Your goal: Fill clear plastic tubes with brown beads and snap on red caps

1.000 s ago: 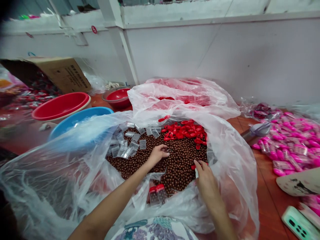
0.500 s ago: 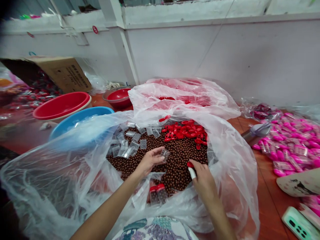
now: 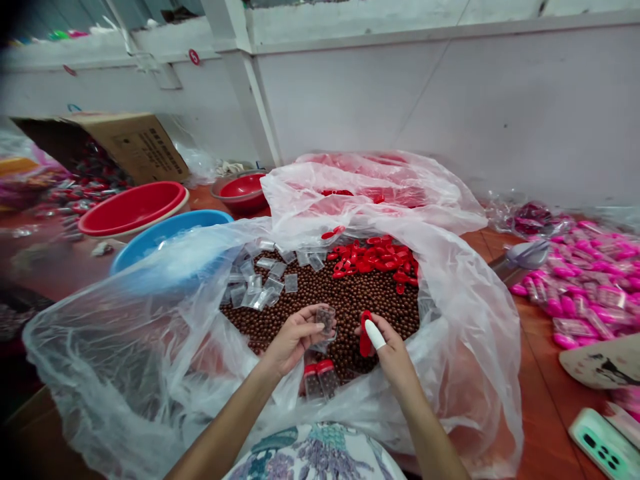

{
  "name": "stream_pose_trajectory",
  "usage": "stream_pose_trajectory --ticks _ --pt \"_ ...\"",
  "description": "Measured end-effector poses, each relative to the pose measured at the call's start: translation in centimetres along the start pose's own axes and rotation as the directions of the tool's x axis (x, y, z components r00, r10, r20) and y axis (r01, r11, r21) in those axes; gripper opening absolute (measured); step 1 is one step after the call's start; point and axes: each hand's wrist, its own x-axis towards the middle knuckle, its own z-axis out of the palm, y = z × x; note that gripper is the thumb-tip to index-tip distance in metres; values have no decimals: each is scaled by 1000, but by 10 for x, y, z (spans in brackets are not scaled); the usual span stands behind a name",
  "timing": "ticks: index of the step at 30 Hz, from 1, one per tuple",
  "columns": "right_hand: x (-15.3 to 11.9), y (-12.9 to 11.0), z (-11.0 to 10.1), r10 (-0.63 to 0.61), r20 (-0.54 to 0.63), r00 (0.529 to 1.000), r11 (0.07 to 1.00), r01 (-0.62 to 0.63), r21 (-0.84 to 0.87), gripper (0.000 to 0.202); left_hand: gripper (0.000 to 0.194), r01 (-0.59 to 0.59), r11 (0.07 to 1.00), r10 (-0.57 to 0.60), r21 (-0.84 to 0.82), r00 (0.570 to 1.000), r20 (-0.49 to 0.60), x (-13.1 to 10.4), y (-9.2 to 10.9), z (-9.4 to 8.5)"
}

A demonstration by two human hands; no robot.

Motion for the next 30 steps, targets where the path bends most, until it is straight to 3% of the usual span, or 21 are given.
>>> stream_pose_trajectory --ticks 5,10,14,18,23,30 --pt "-1 -4 8 82 81 993 973 -98 210 41 37 2 1000 -3 -10 1000 -15 -5 2 3" --pt "2 -10 10 39 25 999 950 -45 308 52 32 45 998 -45 -35 999 7 -6 0 2" --pt "5 -13 13 -35 -83 996 941 61 334 34 32 79 997 -79 -16 997 17 -8 -5 2" --pt "4 -13 18 -121 -108 987 948 148 282 25 36 125 991 -127 47 992 20 -10 -12 5" --pt "0 -11 22 -173 30 984 982 170 81 26 36 119 989 -121 92 992 22 -11 -18 8" --pt "3 -13 10 -93 145 985 991 105 -84 29 41 95 989 -95 112 995 -3 -11 -17 5"
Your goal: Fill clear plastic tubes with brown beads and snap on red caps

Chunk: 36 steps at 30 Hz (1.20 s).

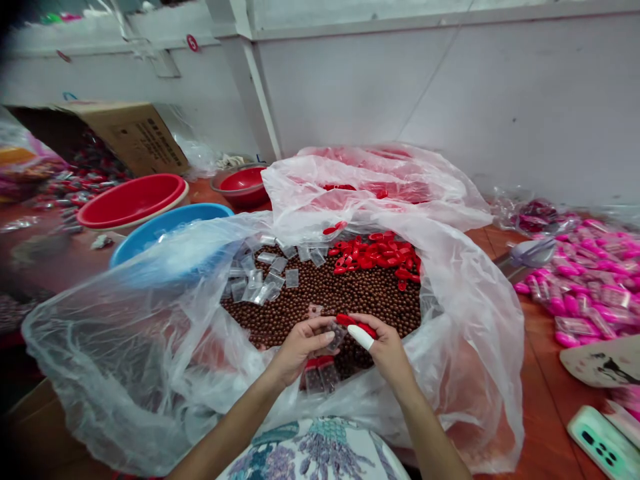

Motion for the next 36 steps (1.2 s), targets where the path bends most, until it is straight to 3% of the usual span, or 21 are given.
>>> stream_pose_trajectory --ticks 4,8,18,23,28,33,36 --pt "0 2 -4 107 11 994 975 -108 192 39 42 31 1000 -31 -4 999 -12 -1 -1 0" --pt "-1 3 -3 136 80 988 905 -156 396 46 38 75 997 -75 19 997 -7 -3 -3 3" --pt "-3 2 -2 99 75 992 912 -121 393 62 35 83 997 -82 -11 996 41 -4 -4 4" --pt "-2 9 -3 106 -20 994 905 -88 417 37 32 107 977 -89 -184 991 104 -3 -3 -1" --pt "-1 9 -3 20 -187 982 936 47 349 36 32 56 966 -32 -253 995 99 -1 -3 -5" --pt "-2 1 2 52 -129 990 882 15 471 26 34 75 952 -41 -298 992 119 -2 -6 -5" --pt "-3 2 5 58 -142 988 888 14 460 29 33 59 962 -32 -267 994 105 -4 -5 -3"
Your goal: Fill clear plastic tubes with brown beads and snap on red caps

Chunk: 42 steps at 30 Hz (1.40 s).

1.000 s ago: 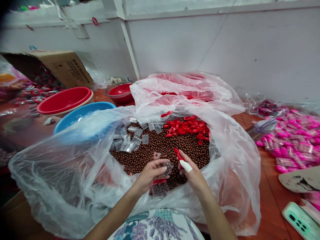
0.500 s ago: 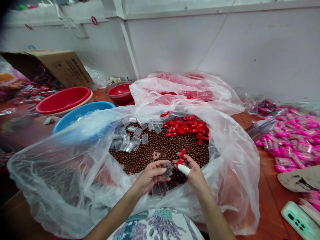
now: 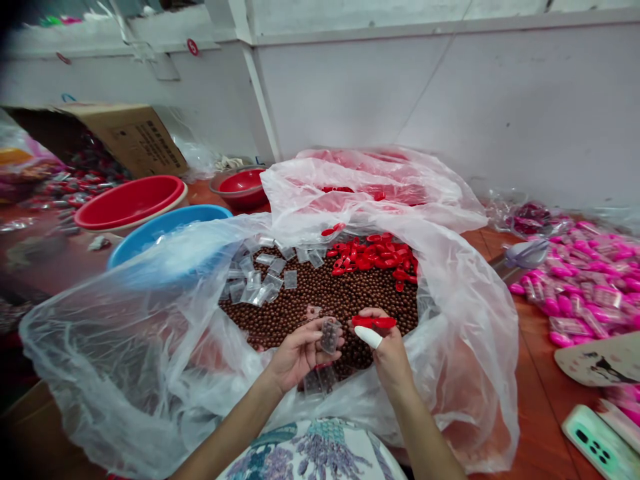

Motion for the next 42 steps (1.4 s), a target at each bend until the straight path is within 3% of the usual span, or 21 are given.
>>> stream_pose_trajectory --ticks 5,10,13,17,22,32,36,38,42 --pt "0 4 -3 -41 -38 998 987 35 -156 24 36 -90 990 98 104 992 -78 -1 3 5" --pt "-2 -1 -2 -3 31 1000 988 8 -156 30 34 -69 994 74 84 995 -61 1 4 3" --pt "-2 -3 -1 -52 44 998 972 61 -228 32 33 -55 994 60 90 997 -55 1 3 2" --pt "-1 -5 -2 -86 196 977 887 165 -431 34 35 -28 990 35 137 998 -47 0 2 3" --pt "1 -9 -3 -129 389 912 805 326 -496 28 39 -26 980 38 198 998 -54 -1 2 3" --pt "4 -1 -11 -194 442 876 721 433 -541 29 43 -29 959 44 281 998 -48 -1 11 4" --pt "2 -5 -9 -206 514 833 612 519 -596 31 45 -33 946 52 322 997 -51 0 11 2" --pt "0 -6 -6 -201 553 809 510 568 -646 34 45 -37 941 63 336 996 -67 0 11 1" --pt "-5 4 2 -261 564 784 244 619 -747 71 41 -87 940 117 329 991 -72 0 11 4"
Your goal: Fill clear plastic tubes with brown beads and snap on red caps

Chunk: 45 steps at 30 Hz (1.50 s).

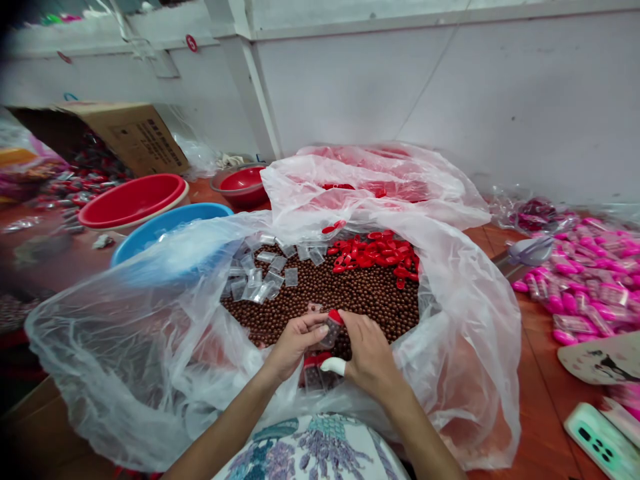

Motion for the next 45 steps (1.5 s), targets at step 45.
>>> stream_pose_trajectory --ticks 45 --pt "-4 -8 21 -125 -10 992 990 124 -61 55 44 84 979 -104 -186 989 -102 11 -37 17"
